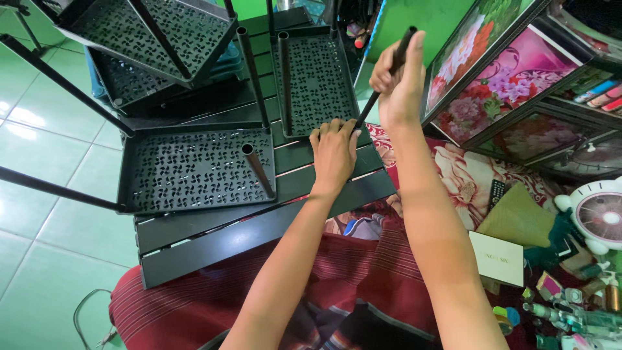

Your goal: The person assembles a black plastic shelving unit by inserting vertical poles into corner holes of perforated trays and connecting horizontal crossbars. The person handles trays and poles one at a time, stacking completed sections on a nearby table.

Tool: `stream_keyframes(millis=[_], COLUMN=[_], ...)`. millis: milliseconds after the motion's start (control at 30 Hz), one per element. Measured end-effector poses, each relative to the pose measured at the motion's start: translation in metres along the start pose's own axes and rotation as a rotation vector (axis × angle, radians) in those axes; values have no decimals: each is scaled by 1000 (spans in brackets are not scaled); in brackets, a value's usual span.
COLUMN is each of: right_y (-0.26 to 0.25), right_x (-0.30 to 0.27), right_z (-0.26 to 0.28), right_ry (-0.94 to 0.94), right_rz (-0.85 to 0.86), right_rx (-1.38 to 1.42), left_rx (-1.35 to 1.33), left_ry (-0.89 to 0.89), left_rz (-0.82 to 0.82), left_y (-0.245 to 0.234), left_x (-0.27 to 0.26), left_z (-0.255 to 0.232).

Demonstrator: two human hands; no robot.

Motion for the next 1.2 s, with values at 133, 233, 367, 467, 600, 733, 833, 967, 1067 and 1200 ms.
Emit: stream_keyframes(millis=[133, 233, 367, 467, 600, 733, 833, 967, 1067, 1200], right_y=[0, 3, 6, 7, 8, 4, 1, -2, -11, -22], right_x=[3, 7, 6, 6, 6, 9, 10, 9, 4, 2], right_z=[-7, -12, -16, -17, -19, -14, -16, -36, -46, -60], right_ry=[12, 25, 30, -14, 2, 102, 242, 279, 76, 6], right_rz=[9, 10, 44, 56, 65, 207, 336, 167, -98, -329], right_rx=[-87, -169, -227, -266, -217, -168, -195, -110, -215, -256], left_rx=[-11, -4, -13, -22, -8, -4, 2, 6, -4, 13], left_ry=[-12, -17, -30, -32, -29, -33, -36, -32, -45, -37], left_rz=[4, 9, 26, 24, 9, 17, 25, 30, 34, 25], left_y=[-2, -2, -4, -4, -4, -3, -3, -5, -5, -2], left_x=[0, 2, 1, 1, 1, 1, 2, 4, 1, 1], left_z=[0, -1, -1, -1, -2, -1, -1, -3, -3, -4])
Point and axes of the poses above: each hand's wrist, its own x-axis towards the middle knuckle, its own y-axis out of the palm, z = x × y, the point moved 4 cm from there along x, towards the middle knuckle
